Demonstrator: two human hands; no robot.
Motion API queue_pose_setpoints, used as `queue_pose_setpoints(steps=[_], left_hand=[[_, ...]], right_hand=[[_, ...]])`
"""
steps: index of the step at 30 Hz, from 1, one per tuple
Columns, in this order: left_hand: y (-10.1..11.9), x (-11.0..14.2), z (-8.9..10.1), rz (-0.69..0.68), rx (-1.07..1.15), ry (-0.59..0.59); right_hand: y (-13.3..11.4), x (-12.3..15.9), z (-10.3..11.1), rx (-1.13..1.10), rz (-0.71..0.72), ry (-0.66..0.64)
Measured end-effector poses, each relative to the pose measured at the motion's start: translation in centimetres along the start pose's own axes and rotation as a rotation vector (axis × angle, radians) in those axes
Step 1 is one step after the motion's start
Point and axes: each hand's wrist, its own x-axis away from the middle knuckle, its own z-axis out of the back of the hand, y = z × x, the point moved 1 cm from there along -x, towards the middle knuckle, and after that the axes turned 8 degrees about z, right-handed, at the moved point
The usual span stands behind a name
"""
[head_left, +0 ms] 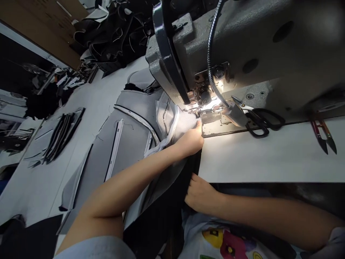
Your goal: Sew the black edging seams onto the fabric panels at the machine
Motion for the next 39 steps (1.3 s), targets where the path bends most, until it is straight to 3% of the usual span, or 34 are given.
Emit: queue_pose_setpoints(steps=[5,11,14,16,19,22,25,27,34,39], left_hand=[[-0.2,2.0,-0.9,-0.031,-0.027,-0.142],[0.2,0.2,-0.1,0.035,-0.090,-0.087],[0.1,0.1,0.0,0.058,0.016,-0.042],[-0.3,1.2,-0.7,0.014,0.153,-0.044],[-0.9,3.9,-2.1,-0.048,0.241,-0.108],[-1.2,5.9,-2.7,-0.006,0.016,-0.147],[-1.2,6.2,-2.4,0.069,-0.294,-0.111],[-1.3,6.0,-2.3,0.075,-0.329,-0.109],[-2.8,5.3,-3.0,-0.037,0.163,-0.153],[-2.5,4.6,-2.8,-0.058,0.281,-0.155]], right_hand=[[0.1,-0.4,0.3,0.048,0.001,-0.035],[0.2,0.1,0.7,0.092,-0.002,0.038],[0.5,1.4,1.4,0.144,-0.057,0.107],[0.7,2.1,1.8,0.143,-0.091,0.103],[0.7,1.9,1.9,0.144,-0.096,-0.006],[0.1,0.7,1.8,0.166,-0.077,-0.025],[-0.7,0.0,2.3,0.150,-0.015,0.127],[-0.8,0.3,2.8,0.158,-0.015,0.227],[0.8,3.4,3.5,0.249,-0.086,0.272],[0.8,3.5,3.3,0.277,-0.095,0.271]])
